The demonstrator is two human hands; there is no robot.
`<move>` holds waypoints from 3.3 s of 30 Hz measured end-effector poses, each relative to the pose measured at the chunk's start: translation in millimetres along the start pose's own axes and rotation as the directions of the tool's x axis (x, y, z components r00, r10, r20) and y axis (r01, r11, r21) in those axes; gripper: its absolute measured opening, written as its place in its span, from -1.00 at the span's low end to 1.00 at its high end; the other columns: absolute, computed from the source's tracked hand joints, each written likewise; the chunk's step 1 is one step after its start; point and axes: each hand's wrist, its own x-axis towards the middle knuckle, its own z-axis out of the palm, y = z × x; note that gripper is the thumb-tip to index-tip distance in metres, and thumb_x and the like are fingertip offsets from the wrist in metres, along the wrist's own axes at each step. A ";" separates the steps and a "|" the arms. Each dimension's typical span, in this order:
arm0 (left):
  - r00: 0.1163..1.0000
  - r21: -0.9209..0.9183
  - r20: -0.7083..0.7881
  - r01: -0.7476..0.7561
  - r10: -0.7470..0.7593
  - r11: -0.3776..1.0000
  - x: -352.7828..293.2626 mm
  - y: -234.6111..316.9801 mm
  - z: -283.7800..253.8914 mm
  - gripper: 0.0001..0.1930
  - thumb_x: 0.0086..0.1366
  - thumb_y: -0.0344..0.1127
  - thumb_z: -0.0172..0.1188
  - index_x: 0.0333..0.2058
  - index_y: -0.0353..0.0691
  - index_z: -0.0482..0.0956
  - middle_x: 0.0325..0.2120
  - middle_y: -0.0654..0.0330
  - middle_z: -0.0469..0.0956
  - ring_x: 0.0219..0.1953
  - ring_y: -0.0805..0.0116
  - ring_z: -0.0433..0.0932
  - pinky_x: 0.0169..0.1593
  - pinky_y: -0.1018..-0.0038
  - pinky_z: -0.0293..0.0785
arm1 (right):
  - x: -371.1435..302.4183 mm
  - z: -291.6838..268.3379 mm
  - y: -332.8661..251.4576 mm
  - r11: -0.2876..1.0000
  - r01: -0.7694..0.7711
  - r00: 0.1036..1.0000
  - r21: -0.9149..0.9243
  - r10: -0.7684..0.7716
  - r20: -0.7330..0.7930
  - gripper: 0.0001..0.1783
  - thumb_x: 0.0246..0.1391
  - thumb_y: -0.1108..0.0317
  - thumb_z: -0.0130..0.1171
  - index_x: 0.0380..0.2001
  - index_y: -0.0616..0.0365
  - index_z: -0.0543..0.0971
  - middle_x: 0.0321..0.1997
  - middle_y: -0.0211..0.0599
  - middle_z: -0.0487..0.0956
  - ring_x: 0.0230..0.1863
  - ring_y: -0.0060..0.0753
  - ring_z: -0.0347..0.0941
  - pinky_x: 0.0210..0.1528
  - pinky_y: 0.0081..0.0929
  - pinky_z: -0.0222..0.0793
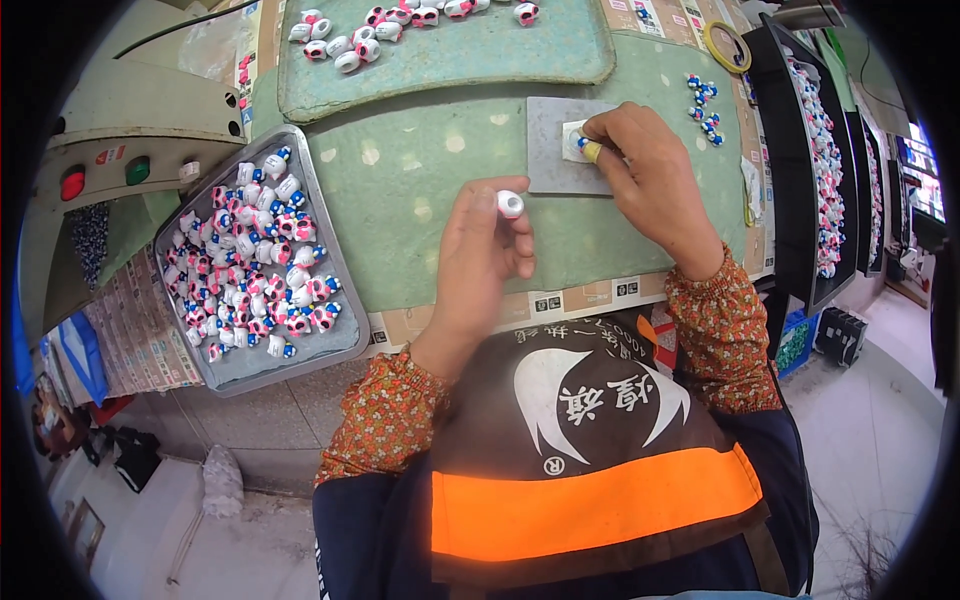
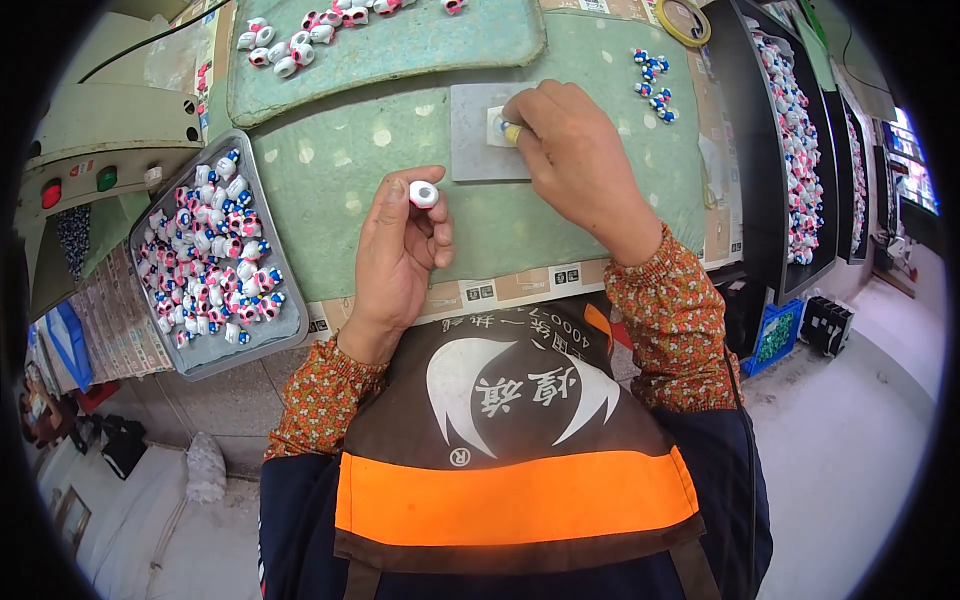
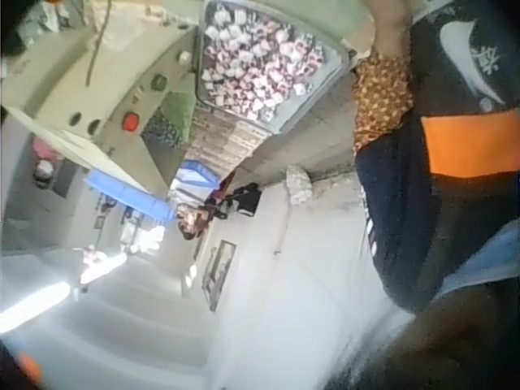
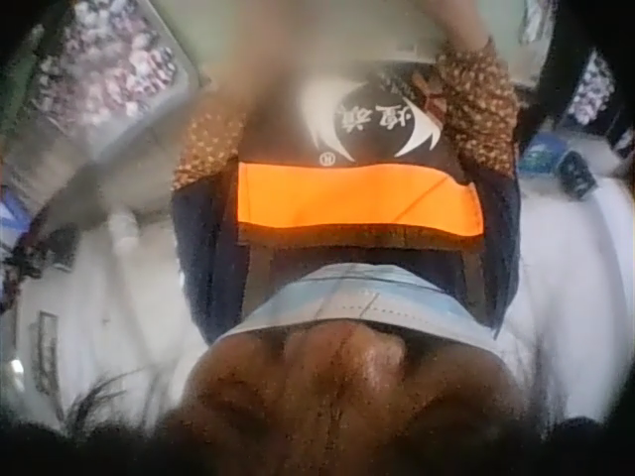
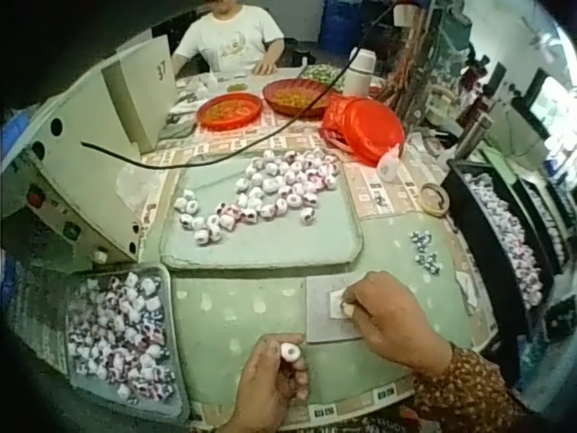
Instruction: The person assembles small toy figurines by gluing blue toy parts onto pink and white toy figures with a glue bottle.
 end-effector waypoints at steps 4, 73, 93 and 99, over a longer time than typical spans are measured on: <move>0.999 -0.017 -0.036 -0.023 0.023 1.000 1.5 -5.1 3.3 -0.59 0.58 -0.02 -0.20 0.06 -0.24 0.39 -0.34 0.27 0.38 -0.40 0.56 0.38 -0.43 0.61 0.37 | -7.2 -0.5 -5.9 0.977 -0.091 0.995 0.191 0.096 -0.017 -0.85 0.06 0.56 0.15 -0.25 0.25 0.53 -0.38 -0.17 0.48 -0.31 -0.18 0.45 -0.24 -0.31 0.37; 0.554 0.863 0.242 0.252 0.797 -0.437 -24.5 146.1 -132.3 -0.71 0.50 -0.17 -0.05 -0.13 -0.23 0.57 -0.18 0.09 0.55 -0.11 0.08 0.45 0.04 0.20 0.25 | 98.4 -14.9 149.7 0.932 -0.160 0.948 -0.324 0.054 -0.313 -0.74 0.06 0.42 0.16 -0.14 0.12 0.61 -0.24 -0.18 0.59 -0.12 -0.11 0.51 -0.03 -0.19 0.42; 0.754 0.931 0.355 -0.340 0.552 -0.133 96.5 121.5 -1.5 -0.84 0.39 -0.30 0.08 -0.21 -0.23 0.57 -0.26 0.10 0.54 -0.13 0.08 0.44 0.01 0.22 0.33 | 15.5 -42.3 77.8 0.726 -0.392 0.898 0.566 0.436 0.062 -0.86 0.09 0.48 0.21 -0.25 0.25 0.57 -0.36 -0.49 0.57 -0.40 -0.66 0.43 -0.36 -0.60 0.34; 0.725 0.902 0.427 -0.297 0.540 -0.314 138.6 121.6 8.9 -0.84 0.37 -0.27 0.11 -0.19 -0.16 0.60 -0.31 0.06 0.58 -0.19 0.04 0.51 -0.07 0.19 0.41 | -20.1 -49.5 38.1 0.975 -0.222 0.971 -0.017 0.219 -0.092 -0.83 -0.07 0.57 0.11 -0.32 0.23 0.50 -0.43 -0.12 0.45 -0.33 -0.07 0.44 -0.24 -0.22 0.37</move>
